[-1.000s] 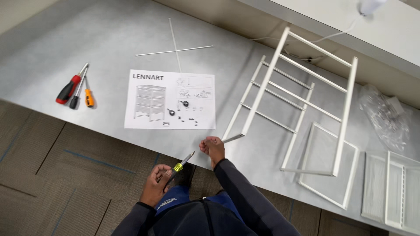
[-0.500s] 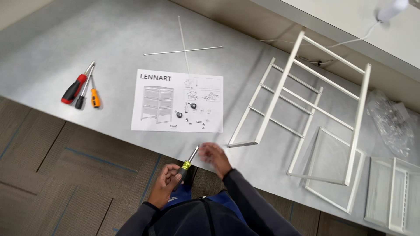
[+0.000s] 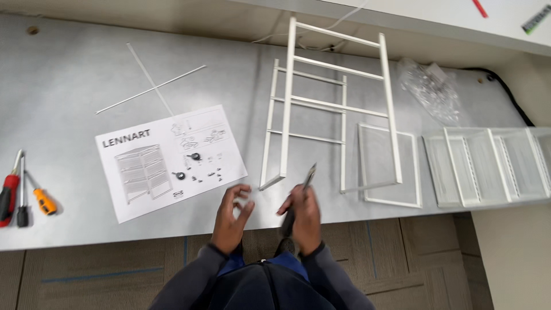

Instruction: The person assembles a white metal drawer unit, using a screwdriver to attach horizontal support bars to the vertical side frames while referencing a provided instruction sheet on the desk.

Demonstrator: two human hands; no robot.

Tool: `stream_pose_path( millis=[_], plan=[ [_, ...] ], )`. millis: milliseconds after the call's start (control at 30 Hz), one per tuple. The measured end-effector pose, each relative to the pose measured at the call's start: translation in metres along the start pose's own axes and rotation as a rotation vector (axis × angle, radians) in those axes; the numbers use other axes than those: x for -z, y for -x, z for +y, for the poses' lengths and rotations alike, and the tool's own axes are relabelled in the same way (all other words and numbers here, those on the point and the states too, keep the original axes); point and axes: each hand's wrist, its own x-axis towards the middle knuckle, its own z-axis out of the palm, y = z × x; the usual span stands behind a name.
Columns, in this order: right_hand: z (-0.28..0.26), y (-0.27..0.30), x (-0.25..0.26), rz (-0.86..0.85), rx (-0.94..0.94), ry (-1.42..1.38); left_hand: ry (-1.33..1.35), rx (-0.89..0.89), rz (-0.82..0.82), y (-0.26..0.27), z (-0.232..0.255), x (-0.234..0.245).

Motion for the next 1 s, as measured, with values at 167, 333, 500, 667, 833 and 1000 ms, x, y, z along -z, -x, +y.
stream_pose_path(
  millis=[167,333,500,667,833,1000],
  plan=[
    [-0.036,-0.06,0.022,0.252,0.08,-0.154,-0.007,-0.065,-0.183,-0.069,-0.012,-0.043],
    [-0.127,-0.076,-0.007,-0.02,-0.239,-0.317,-0.008,-0.163,-0.345,-0.079,0.045,-0.065],
    [-0.116,-0.105,-0.011,-0.113,-0.295,-0.228,0.008,-0.219,-0.352,-0.084,0.023,-0.064],
    [-0.095,-0.124,-0.015,-0.033,-0.213,-0.105,0.029,-0.227,-0.359,-0.104,-0.044,-0.077],
    [-0.078,-0.142,-0.012,0.031,-0.148,0.057,0.091,-0.226,-0.367,-0.097,-0.019,-0.068],
    [-0.071,-0.141,-0.017,0.07,-0.122,0.016,0.185,-0.18,-0.226,-0.094,0.042,-0.071]
  ],
)
